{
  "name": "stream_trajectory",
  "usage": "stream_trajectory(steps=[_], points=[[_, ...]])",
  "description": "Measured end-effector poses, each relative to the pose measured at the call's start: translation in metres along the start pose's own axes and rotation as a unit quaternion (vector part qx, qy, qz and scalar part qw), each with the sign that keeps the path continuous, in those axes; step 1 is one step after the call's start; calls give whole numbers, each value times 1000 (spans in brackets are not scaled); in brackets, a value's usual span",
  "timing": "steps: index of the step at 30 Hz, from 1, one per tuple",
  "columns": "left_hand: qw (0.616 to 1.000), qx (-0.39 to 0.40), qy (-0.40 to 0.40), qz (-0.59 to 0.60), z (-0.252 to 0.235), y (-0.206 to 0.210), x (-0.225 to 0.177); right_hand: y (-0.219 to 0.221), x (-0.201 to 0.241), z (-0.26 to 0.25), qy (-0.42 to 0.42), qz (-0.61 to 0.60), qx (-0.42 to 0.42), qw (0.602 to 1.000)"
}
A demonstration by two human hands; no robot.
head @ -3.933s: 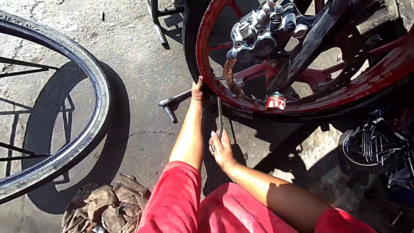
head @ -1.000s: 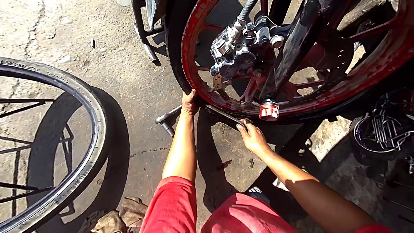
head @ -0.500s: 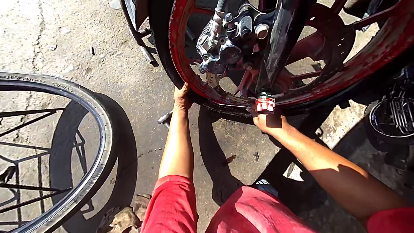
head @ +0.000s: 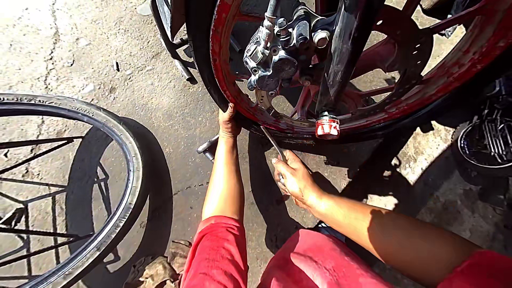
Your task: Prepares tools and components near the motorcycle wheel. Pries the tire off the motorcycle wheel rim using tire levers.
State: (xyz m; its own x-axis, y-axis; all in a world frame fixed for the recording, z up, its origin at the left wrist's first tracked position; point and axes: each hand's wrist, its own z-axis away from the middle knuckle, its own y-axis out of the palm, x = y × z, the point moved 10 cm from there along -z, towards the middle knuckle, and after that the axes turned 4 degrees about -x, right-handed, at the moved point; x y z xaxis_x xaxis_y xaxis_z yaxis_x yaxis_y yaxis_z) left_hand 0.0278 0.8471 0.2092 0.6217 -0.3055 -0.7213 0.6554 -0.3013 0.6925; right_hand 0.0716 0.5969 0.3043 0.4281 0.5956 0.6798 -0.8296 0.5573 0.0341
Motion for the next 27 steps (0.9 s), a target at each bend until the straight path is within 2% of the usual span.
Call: stream_trajectory(steps=[2, 4, 6, 12, 14, 17, 20, 23, 27], points=[[1000, -7, 1, 2, -1, -2, 2, 7, -39, -10, -101, 46, -50, 993], [1000, -2, 8, 8, -6, -1, 3, 17, -66, -23, -149, 90, -81, 981], [1000, 7, 11, 17, -8, -1, 6, 29, -77, -30, -136, 131, -100, 977], [997, 53, -2, 47, -18, 4, 10, 69, -65, -34, -99, 155, -110, 977], [997, 52, 0, 49, -19, 8, 2, 80, -74, -43, -96, 127, -89, 983], [999, 38, 20, 9, -28, 8, -11, 95, -88, -59, -60, -3, -34, 998], [999, 33, 32, -22, -35, 7, -20, 110, -82, -63, -35, -101, 17, 994], [998, 18, 40, -47, -38, 10, -30, 125, -84, -65, -5, -128, 59, 990], [996, -9, 29, -78, -33, 13, -39, 130, -90, -82, 41, -79, 29, 996]])
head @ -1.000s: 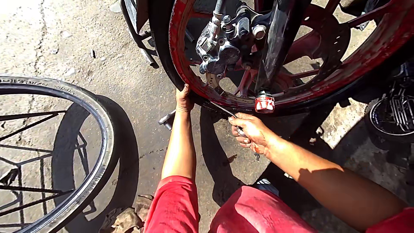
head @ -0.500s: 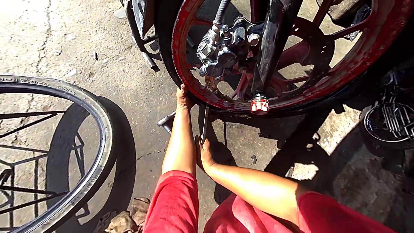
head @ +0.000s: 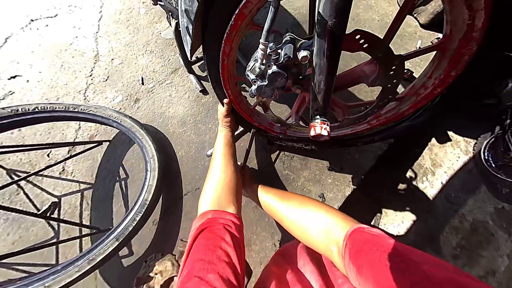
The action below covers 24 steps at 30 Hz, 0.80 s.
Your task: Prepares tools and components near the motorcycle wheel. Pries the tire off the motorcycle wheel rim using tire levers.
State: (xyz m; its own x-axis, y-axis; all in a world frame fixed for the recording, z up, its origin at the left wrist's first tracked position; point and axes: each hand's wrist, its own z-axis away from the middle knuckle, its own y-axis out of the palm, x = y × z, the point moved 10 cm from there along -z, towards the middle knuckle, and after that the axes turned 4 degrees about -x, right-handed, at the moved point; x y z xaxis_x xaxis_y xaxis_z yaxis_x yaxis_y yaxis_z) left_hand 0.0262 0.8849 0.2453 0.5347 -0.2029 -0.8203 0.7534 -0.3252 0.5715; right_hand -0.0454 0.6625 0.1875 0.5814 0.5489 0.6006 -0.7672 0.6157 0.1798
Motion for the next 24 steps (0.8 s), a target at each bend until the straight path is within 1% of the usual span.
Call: stream_trajectory(steps=[4, 6, 7, 9, 10, 11, 12, 14, 16, 17, 19, 21, 24], points=[[998, -55, -7, -30, 7, -6, -12, 2, 9, -6, 35, -8, -15, 999], [998, -45, -22, -37, 19, -11, -10, -8, 17, -3, 45, -7, -26, 999], [997, -41, -51, -52, 34, -13, 0, -17, 21, -2, 51, 0, -27, 998], [987, -74, -135, -55, 63, -13, 34, -37, 35, -4, 41, 11, -8, 999], [984, -88, -152, -23, 70, -7, 50, -52, 46, 0, 33, 45, 0, 998], [983, -101, -149, 21, 74, -1, 60, -73, 57, 7, 16, 109, -5, 994], [984, -108, -133, 50, 75, 2, 64, -98, 72, 16, -14, 199, -25, 980], [987, -110, -101, 62, 76, 2, 67, -143, 111, 48, -86, 376, -80, 919], [990, -99, -82, 61, 72, 0, 66, -174, 147, 79, -158, 457, -115, 868], [991, -95, -78, 58, 71, -2, 65, -184, 160, 90, -175, 487, -120, 847], [990, -99, -75, 62, 69, -4, 66, -195, 182, 104, -157, 552, -122, 810], [987, -126, -77, 56, 74, -5, 66, -198, 197, 106, -130, 603, -125, 777], [979, -177, -85, 44, 99, -2, 71, -201, 201, 96, -85, 636, -97, 761]])
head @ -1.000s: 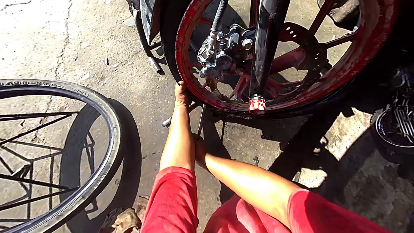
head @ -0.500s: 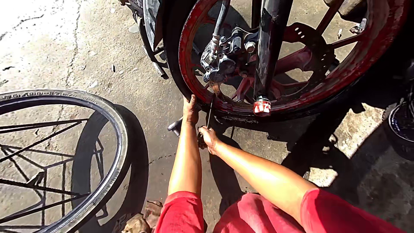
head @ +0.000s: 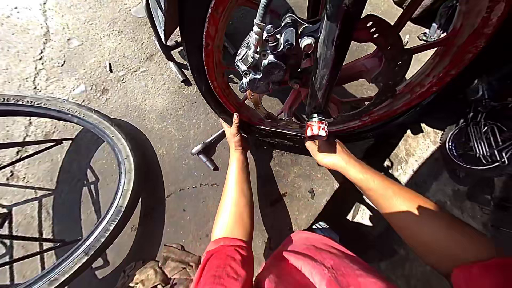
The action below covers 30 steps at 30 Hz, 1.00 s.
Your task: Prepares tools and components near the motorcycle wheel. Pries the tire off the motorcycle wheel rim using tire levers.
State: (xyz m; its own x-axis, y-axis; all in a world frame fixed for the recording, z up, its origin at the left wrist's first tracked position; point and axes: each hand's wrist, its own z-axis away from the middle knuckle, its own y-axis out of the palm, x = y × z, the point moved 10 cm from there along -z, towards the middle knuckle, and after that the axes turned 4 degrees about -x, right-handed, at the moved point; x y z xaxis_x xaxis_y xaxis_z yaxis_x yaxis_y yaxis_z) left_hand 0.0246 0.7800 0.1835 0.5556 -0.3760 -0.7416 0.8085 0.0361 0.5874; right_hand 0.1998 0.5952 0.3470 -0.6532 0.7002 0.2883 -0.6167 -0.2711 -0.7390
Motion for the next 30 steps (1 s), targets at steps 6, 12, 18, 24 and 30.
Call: stream_trajectory(steps=[6, 12, 18, 24, 30], points=[[996, -59, -63, -10, 56, 22, 54, 3, 14, -21, -35, 25, 41, 998], [994, -69, -79, -27, 53, 25, 54, 10, 27, -26, -50, -49, 54, 996], [994, 49, -85, 43, 2, 8, 12, 62, 54, 19, 142, -498, 216, 828], [988, 112, -33, 98, -14, 23, 10, 143, 70, 21, 41, -523, 21, 851], [988, 102, -54, 101, -21, 18, 22, 186, 69, 12, 21, -388, -71, 918]])
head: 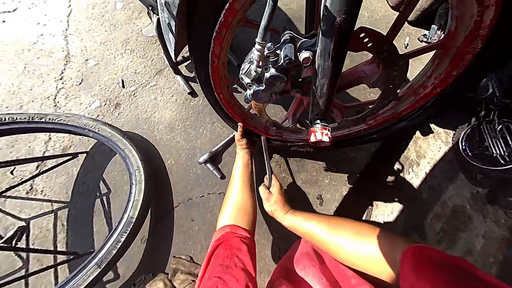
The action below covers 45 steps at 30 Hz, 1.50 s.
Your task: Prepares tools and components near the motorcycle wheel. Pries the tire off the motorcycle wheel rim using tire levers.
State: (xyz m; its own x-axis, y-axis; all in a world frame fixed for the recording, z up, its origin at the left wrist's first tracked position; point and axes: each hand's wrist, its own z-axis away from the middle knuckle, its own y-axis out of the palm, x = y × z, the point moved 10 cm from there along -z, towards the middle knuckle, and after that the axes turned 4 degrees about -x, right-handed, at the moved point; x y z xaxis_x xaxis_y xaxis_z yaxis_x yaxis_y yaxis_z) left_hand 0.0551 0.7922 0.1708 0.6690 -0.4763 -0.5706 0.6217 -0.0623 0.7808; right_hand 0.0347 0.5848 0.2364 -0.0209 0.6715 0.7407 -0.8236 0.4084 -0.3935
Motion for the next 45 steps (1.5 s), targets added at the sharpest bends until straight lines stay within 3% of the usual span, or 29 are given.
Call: stream_trajectory(steps=[7, 10, 13, 16, 21, 23, 26, 28, 31, 33, 36, 40, 45], points=[[998, 63, 8, -19, -14, 4, -3, 35, -7, -14, 87, 0, 29, 996], [991, 129, 19, -10, -22, 16, -18, 53, -16, -23, 140, 24, 76, 987], [991, 128, 32, -28, -30, 18, -31, 78, -15, -29, 131, 64, 143, 979], [989, 128, 53, -45, -34, 19, -39, 89, -23, -37, 190, -75, 131, 970], [991, 107, 59, -47, -38, 11, -47, 77, -26, -26, 265, -98, 152, 947], [990, 114, 65, -53, -44, 8, -50, 37, -26, -25, 228, -87, 131, 961], [988, 134, 58, -54, -47, 18, -61, -59, -2, -38, 81, 41, 50, 995], [986, 130, 76, -69, -45, 27, -75, -115, 26, -43, -15, 139, 12, 990], [981, 119, 108, -110, -47, 30, -92, -164, 58, -49, -77, 256, -42, 963], [978, 120, 115, -127, -49, 33, -99, -180, 74, -55, -79, 270, -40, 959], [976, 120, 117, -141, -52, 35, -107, -183, 73, -63, -59, 144, -6, 988], [975, 115, 115, -153, -54, 39, -113, -191, 48, -64, -49, -10, -79, 996], [973, 127, 113, -156, -56, 38, -113, -196, 53, -69, -180, 162, -127, 962]])
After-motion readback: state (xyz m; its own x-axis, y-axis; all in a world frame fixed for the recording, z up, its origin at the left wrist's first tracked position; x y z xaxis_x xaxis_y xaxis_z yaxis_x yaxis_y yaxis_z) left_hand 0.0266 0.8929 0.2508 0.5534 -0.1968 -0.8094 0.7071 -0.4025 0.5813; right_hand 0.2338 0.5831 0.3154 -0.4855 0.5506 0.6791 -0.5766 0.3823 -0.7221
